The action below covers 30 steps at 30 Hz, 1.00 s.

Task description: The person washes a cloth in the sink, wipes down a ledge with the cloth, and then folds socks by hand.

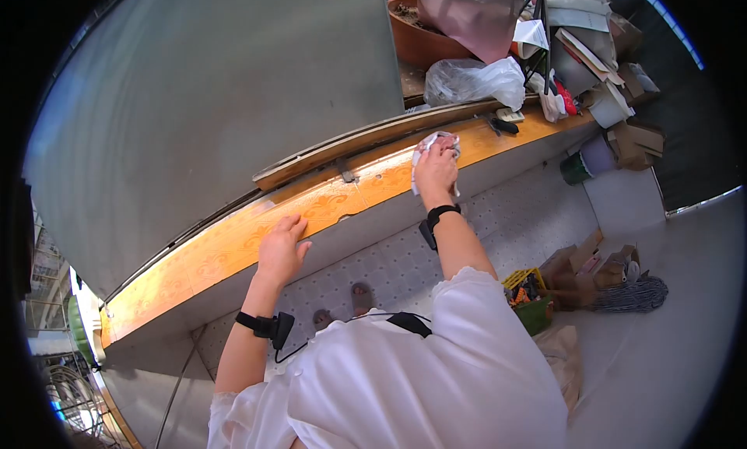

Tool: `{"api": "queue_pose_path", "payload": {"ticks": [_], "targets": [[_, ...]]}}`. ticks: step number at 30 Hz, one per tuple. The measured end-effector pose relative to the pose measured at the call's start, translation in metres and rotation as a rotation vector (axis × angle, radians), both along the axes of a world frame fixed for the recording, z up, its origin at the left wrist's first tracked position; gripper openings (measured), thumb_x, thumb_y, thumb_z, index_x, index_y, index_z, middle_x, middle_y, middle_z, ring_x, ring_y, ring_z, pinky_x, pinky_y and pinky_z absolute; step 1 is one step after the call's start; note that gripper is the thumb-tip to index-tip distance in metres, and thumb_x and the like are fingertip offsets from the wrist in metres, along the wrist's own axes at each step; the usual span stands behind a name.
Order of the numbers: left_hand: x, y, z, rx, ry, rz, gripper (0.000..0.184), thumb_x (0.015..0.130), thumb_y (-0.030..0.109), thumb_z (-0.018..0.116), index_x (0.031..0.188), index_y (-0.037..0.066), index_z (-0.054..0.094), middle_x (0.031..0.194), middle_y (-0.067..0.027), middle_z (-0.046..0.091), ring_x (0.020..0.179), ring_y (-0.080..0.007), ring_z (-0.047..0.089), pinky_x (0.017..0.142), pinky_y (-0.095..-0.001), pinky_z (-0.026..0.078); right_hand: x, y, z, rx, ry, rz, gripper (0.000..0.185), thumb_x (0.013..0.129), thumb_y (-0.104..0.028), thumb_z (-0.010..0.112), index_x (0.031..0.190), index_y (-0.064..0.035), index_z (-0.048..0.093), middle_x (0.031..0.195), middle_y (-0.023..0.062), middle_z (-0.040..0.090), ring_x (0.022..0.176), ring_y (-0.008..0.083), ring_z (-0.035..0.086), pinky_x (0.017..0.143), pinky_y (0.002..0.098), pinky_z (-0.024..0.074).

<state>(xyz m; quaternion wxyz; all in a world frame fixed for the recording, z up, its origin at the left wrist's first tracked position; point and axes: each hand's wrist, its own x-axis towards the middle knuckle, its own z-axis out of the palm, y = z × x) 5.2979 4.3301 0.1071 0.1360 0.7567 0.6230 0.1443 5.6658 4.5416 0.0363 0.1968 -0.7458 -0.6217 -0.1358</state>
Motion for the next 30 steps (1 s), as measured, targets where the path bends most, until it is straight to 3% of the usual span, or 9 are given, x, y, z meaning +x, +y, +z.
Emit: {"api": "queue_pose_path", "payload": {"ticks": [3,8,9,11,15,16,24,30], "targets": [[-0.003,0.001,-0.001,0.025,-0.014,-0.032,0.052,0.087,0.021,0.080,0.135,0.006,0.067,0.143,-0.0131,0.064,0.135,-0.0319,0.059,0.107,-0.0429,0.052,-0.084,-0.070,0.012,-0.032,0.075,0.248,0.028,0.099,-0.033,0.063,0.115,-0.0101,0.061,0.115,0.0225,0.060,0.101,0.0394,0.066,0.085,0.0508,0.0550],[-0.011,0.013,-0.008,0.046,-0.215,-0.001,0.027,0.084,0.020,0.081,0.105,0.004,0.076,0.118,-0.0132,0.072,0.114,-0.0338,0.068,0.092,-0.0442,0.056,-0.210,-0.182,0.021,-0.031,0.272,0.621,0.024,0.096,-0.028,0.068,0.110,-0.0092,0.062,0.109,0.0214,0.058,0.097,0.0387,0.066,0.081,0.0485,0.0559],[-0.011,0.013,-0.004,0.056,-0.221,-0.030,0.027,0.084,0.020,0.081,0.105,0.004,0.076,0.118,-0.0132,0.072,0.114,-0.0338,0.068,0.092,-0.0442,0.056,-0.217,-0.193,0.024,-0.043,0.293,0.637,0.023,0.096,-0.029,0.068,0.110,-0.0107,0.063,0.110,0.0189,0.060,0.098,0.0373,0.067,0.082,0.0492,0.0564],[-0.014,0.010,0.008,-0.029,-0.218,-0.009,0.022,0.082,0.019,0.082,0.097,0.004,0.075,0.110,-0.0133,0.072,0.109,-0.0353,0.068,0.089,-0.0460,0.056,-0.196,-0.195,0.039,-0.110,0.278,0.676,0.022,0.096,-0.028,0.069,0.113,-0.0149,0.066,0.109,0.0139,0.063,0.095,0.0367,0.068,0.081,0.0492,0.0570],[-0.006,-0.001,0.001,0.157,-0.291,-0.023,0.035,0.083,0.018,0.083,0.114,0.005,0.074,0.122,-0.0151,0.072,0.118,-0.0354,0.067,0.096,-0.0432,0.056,-0.110,-0.159,0.034,-0.051,0.348,0.458,0.019,0.098,-0.033,0.067,0.114,-0.0226,0.070,0.115,0.0121,0.064,0.101,0.0359,0.069,0.084,0.0521,0.0567],[-0.003,-0.004,0.007,0.120,-0.311,-0.045,0.038,0.085,0.016,0.081,0.121,0.005,0.072,0.126,-0.0162,0.071,0.120,-0.0357,0.066,0.099,-0.0421,0.055,-0.083,-0.142,0.033,-0.076,0.343,0.378,0.019,0.098,-0.032,0.067,0.113,-0.0205,0.070,0.115,0.0134,0.064,0.101,0.0370,0.069,0.085,0.0525,0.0564],[0.047,-0.004,0.045,-0.109,-0.379,-0.097,0.037,0.089,0.012,0.078,0.124,0.004,0.071,0.121,-0.0185,0.072,0.113,-0.0388,0.068,0.097,-0.0436,0.055,0.077,0.008,0.029,-0.080,0.152,0.081,0.023,0.097,-0.030,0.067,0.116,-0.0161,0.070,0.116,0.0196,0.066,0.109,0.0417,0.068,0.089,0.0557,0.0551],[0.142,0.055,0.049,-0.053,-0.458,-0.133,0.039,0.092,0.014,0.076,0.130,0.004,0.069,0.122,-0.0188,0.071,0.115,-0.0402,0.067,0.100,-0.0440,0.054,0.088,0.058,0.019,-0.108,0.203,-0.007,0.028,0.098,-0.033,0.066,0.117,-0.0120,0.067,0.111,0.0212,0.068,0.100,0.0423,0.071,0.085,0.0565,0.0563]]}}
